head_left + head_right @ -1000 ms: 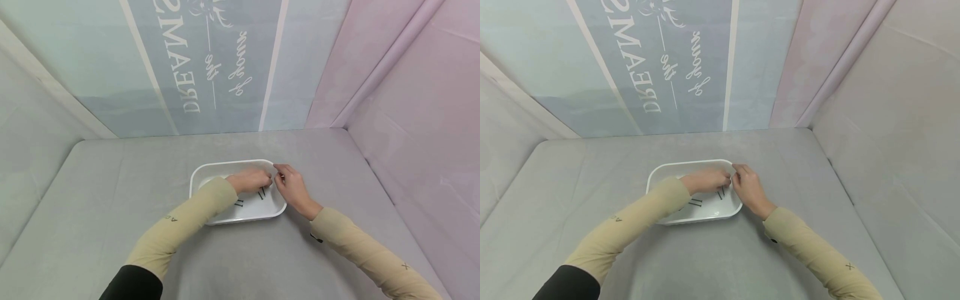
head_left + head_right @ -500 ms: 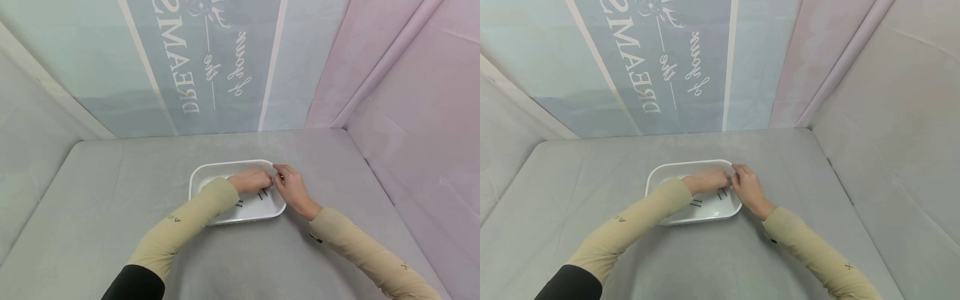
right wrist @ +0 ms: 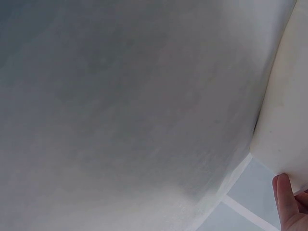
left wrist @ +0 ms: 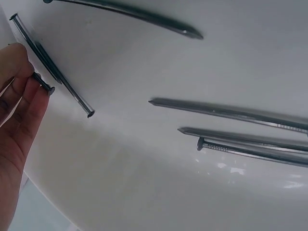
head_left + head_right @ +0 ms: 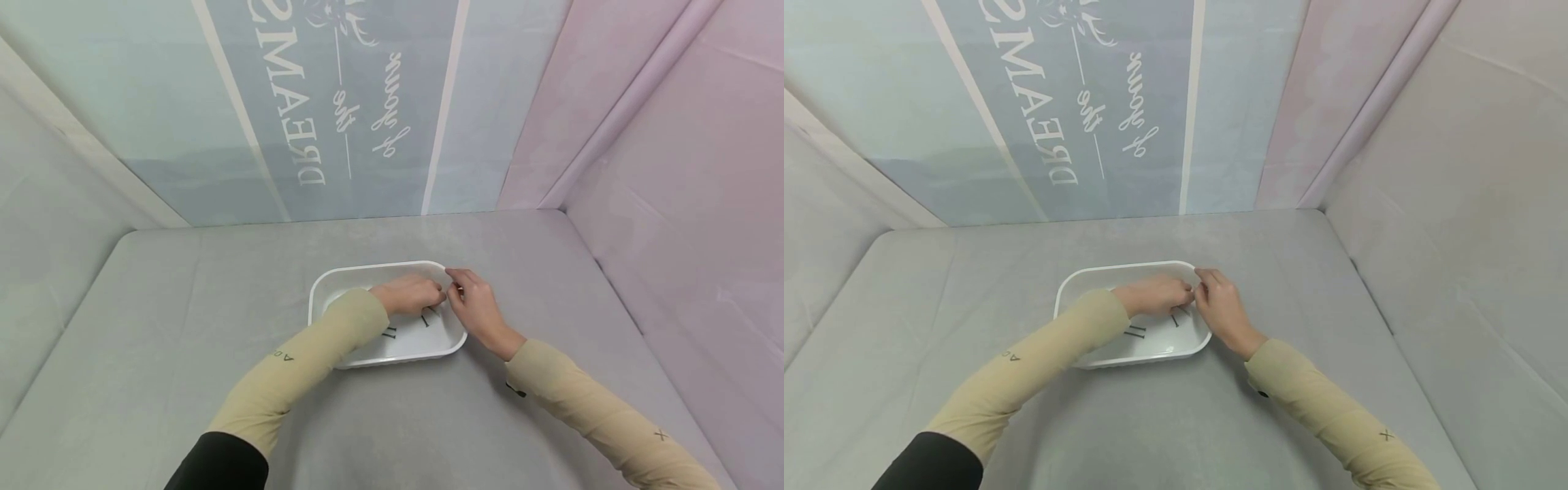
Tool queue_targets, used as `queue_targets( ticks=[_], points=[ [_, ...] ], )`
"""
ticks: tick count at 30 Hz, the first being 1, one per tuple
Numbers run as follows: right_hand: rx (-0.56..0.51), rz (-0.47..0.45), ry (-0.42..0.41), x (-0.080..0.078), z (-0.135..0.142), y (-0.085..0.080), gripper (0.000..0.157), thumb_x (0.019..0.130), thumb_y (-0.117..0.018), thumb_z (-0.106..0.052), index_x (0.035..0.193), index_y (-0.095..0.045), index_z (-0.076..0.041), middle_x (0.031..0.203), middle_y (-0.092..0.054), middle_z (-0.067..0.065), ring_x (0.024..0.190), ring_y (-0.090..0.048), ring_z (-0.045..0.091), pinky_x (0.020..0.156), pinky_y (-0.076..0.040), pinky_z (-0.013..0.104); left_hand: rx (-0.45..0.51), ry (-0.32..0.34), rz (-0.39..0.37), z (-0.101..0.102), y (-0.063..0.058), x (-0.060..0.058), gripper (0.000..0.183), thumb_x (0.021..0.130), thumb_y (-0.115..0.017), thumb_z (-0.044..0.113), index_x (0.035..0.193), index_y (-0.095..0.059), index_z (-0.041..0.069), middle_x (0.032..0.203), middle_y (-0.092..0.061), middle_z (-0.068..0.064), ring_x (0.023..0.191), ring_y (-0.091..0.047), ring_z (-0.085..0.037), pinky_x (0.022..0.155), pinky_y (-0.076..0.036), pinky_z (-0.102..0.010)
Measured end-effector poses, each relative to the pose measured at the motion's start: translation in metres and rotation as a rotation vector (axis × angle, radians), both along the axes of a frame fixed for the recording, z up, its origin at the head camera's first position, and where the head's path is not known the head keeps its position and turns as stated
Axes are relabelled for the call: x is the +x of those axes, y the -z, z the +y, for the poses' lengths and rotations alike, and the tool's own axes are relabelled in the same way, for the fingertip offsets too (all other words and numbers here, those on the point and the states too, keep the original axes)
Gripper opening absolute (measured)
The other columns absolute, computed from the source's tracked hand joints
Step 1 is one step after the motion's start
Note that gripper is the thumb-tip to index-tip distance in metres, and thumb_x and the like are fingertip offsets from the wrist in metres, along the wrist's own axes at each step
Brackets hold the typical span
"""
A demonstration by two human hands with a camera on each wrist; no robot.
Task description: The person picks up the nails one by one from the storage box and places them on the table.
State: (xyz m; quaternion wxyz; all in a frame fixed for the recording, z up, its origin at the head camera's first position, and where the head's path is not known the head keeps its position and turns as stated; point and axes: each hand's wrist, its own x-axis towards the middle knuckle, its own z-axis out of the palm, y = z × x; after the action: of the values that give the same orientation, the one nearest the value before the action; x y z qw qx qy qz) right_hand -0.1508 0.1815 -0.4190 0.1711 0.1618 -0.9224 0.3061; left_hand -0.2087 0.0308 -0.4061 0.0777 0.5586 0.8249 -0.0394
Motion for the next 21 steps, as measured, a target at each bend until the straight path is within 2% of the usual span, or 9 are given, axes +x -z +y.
queue_targets(
  ticks=[8,21],
  points=[
    [0.006,-0.001,0.009,-0.001,0.0,0.001,0.03,0.085,-0.049,0.0,0.113,-0.06,0.005,0.105,-0.061,0.016,0.083,-0.063,0.022,0.064,-0.053,0.031,-0.039,-0.023,0.001,-0.002,-0.007,0.001,0.012,0.083,-0.057,0.001,0.088,-0.06,0.011,0.082,-0.056,0.001,0.068,-0.05,-0.014,0.064,-0.044,-0.026],
    [0.004,0.01,0.006,-0.001,0.0,0.001,0.03,0.085,-0.048,0.001,0.112,-0.06,0.005,0.104,-0.062,0.016,0.081,-0.063,0.022,0.063,-0.053,0.031,-0.048,-0.013,0.018,-0.008,-0.02,0.0,0.018,0.081,-0.057,-0.003,0.089,-0.062,0.011,0.083,-0.057,0.001,0.07,-0.051,-0.014,0.065,-0.044,-0.026]
  ],
)
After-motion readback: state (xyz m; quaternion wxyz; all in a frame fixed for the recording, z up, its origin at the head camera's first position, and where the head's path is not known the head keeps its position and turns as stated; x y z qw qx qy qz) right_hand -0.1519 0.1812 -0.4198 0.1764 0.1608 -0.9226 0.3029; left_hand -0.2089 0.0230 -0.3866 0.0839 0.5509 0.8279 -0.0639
